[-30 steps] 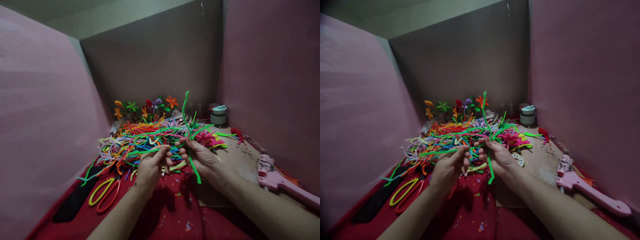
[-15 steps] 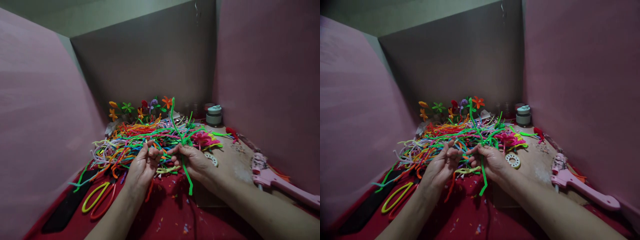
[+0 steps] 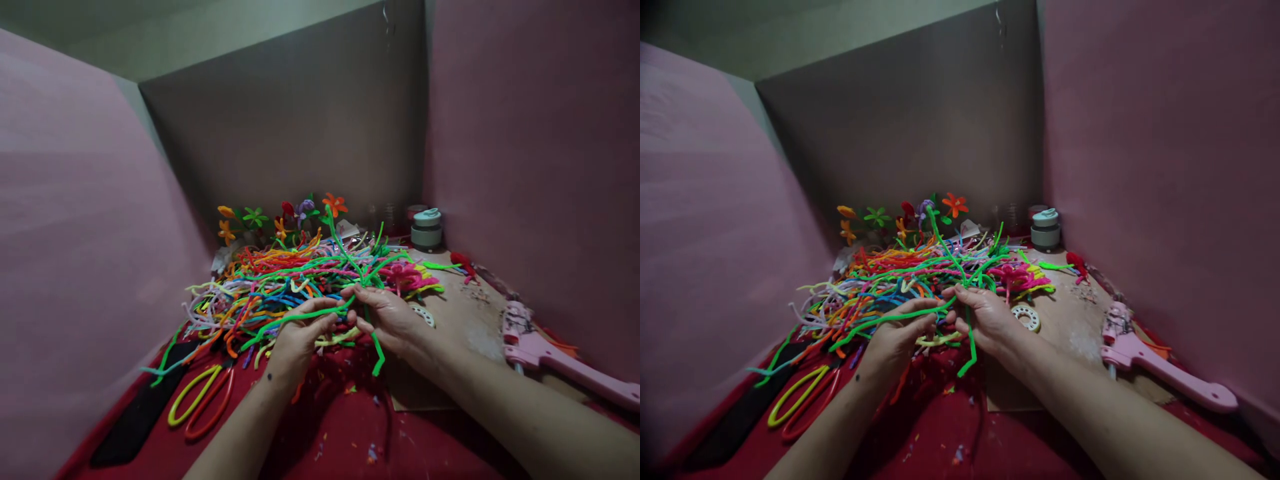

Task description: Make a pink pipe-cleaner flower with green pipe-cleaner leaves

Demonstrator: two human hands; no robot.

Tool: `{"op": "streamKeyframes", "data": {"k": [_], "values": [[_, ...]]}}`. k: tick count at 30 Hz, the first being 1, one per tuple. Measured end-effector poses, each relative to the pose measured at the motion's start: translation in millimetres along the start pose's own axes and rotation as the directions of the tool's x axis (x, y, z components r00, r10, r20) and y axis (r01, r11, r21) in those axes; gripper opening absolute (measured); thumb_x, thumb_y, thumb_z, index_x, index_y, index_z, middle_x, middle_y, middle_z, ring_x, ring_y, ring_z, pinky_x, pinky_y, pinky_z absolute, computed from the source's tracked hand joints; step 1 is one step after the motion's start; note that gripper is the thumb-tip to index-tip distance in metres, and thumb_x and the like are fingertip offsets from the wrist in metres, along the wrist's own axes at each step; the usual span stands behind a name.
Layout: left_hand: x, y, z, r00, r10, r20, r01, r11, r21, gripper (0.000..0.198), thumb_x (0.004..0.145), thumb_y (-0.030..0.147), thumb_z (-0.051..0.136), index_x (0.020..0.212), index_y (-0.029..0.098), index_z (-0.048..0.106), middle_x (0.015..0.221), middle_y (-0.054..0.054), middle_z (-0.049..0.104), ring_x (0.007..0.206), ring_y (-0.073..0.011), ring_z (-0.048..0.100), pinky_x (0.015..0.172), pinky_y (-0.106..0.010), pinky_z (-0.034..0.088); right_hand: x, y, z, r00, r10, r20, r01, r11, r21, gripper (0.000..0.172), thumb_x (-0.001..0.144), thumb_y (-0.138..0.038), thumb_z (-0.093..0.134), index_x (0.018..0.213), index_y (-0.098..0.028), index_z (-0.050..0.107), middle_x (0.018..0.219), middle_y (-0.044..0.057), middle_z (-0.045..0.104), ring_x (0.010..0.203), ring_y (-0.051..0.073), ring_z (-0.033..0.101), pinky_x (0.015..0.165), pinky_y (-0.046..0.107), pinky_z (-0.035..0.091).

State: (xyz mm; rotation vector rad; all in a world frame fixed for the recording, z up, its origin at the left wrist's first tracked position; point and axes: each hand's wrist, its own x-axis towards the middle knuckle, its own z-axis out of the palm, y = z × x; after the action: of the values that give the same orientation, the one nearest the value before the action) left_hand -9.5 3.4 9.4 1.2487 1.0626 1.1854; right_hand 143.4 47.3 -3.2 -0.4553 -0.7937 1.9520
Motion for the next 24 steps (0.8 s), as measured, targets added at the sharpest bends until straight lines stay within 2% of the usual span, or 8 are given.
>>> {"op": "streamKeyframes", "data": {"k": [5,8,11,13,16,18,21,24], "values": [[2,4,1.5,0.978,0.181,-0.106,-0.17,0.98,0.103,0.02,0.077,0.032,0.06,0.087,0.016,0.066,0.081,-0.004,0.065,0.073,-0.014,0.059,0.066,-0.024,0.045,-4,1,3,0.999,0.033,-0.023,-0.035,0.992,-0.118,0.014,0.076,-0.025,0.061,0.077,-0.011,0.063,0.058,0.001,0.057,0.038,0.004,0.042,0.03,0.013,0.018],[8,16,-4.3,0.917,0.325,-0.231,-0.362,0.922,-0.138,0.023,0.08,0.035,0.055,0.079,0.014,0.066,0.081,-0.005,0.064,0.08,-0.0148,0.059,0.077,-0.028,0.046,-7,0,5,0.996,0.092,-0.002,-0.09,0.972,-0.216,0.022,0.076,-0.033,0.06,0.079,-0.011,0.063,0.058,0.001,0.057,0.038,0.003,0.04,0.032,0.014,0.016],[13,30,-12.8,0.838,0.395,-0.377,-0.517,0.795,-0.318,0.018,0.078,0.032,0.059,0.075,0.015,0.061,0.058,0.003,0.05,0.057,-0.0084,0.052,0.066,-0.027,0.048,-10,-1,9,0.989,0.114,0.096,-0.086,0.962,-0.259,0.031,0.078,-0.04,0.056,0.075,-0.011,0.063,0.05,-0.002,0.05,0.035,0.003,0.034,0.034,0.017,0.014],[12,36,-13.9,0.88,0.333,-0.338,-0.446,0.825,-0.348,0.016,0.077,0.03,0.061,0.077,0.014,0.06,0.048,0.008,0.036,0.042,-0.004,0.037,0.048,-0.02,0.041,-14,-3,14,0.981,0.125,0.15,-0.076,0.952,-0.295,0.036,0.08,-0.044,0.052,0.071,-0.01,0.062,0.045,-0.005,0.043,0.033,0.002,0.025,0.034,0.018,0.012],[5,37,-4.7,0.993,0.108,-0.044,-0.117,0.939,-0.325,0.022,0.076,0.03,0.062,0.089,0.013,0.061,0.046,0.01,0.028,0.036,-0.0024,0.025,0.037,-0.017,0.028,-22,-3,23,0.967,0.171,0.187,-0.084,0.912,-0.402,0.032,0.079,-0.042,0.053,0.068,-0.012,0.059,0.041,-0.008,0.035,0.034,0.002,0.019,0.035,0.019,0.01],[1,35,4.7,0.996,-0.022,0.091,0.042,0.976,-0.216,0.029,0.075,0.032,0.062,0.098,0.015,0.06,0.047,0.009,0.032,0.035,-0.0032,0.028,0.037,-0.018,0.029,-27,-3,28,0.957,0.205,0.207,-0.086,0.878,-0.471,0.03,0.079,-0.04,0.055,0.065,-0.013,0.056,0.041,-0.008,0.034,0.035,0.003,0.02,0.035,0.02,0.012],[-2,32,14.0,1.0,0.011,0.022,-0.007,0.99,-0.139,0.025,0.074,0.035,0.063,0.084,0.013,0.063,0.046,0.007,0.036,0.036,-0.0046,0.035,0.037,-0.019,0.029,-30,-2,31,0.952,0.226,0.206,-0.114,0.888,-0.445,0.028,0.079,-0.04,0.055,0.066,-0.015,0.052,0.042,-0.009,0.03,0.036,0.003,0.019,0.035,0.019,0.011],[0,30,14.0,0.994,0.084,-0.075,-0.098,0.975,-0.201,0.026,0.074,0.038,0.062,0.072,0.012,0.062,0.044,0.007,0.035,0.037,-0.0019,0.029,0.038,-0.017,0.024,-29,-2,30,0.972,0.14,0.188,-0.084,0.957,-0.278,0.024,0.079,-0.038,0.056,0.071,-0.018,0.046,0.044,-0.011,0.024,0.037,0.003,0.012,0.034,0.018,0.007]]}}
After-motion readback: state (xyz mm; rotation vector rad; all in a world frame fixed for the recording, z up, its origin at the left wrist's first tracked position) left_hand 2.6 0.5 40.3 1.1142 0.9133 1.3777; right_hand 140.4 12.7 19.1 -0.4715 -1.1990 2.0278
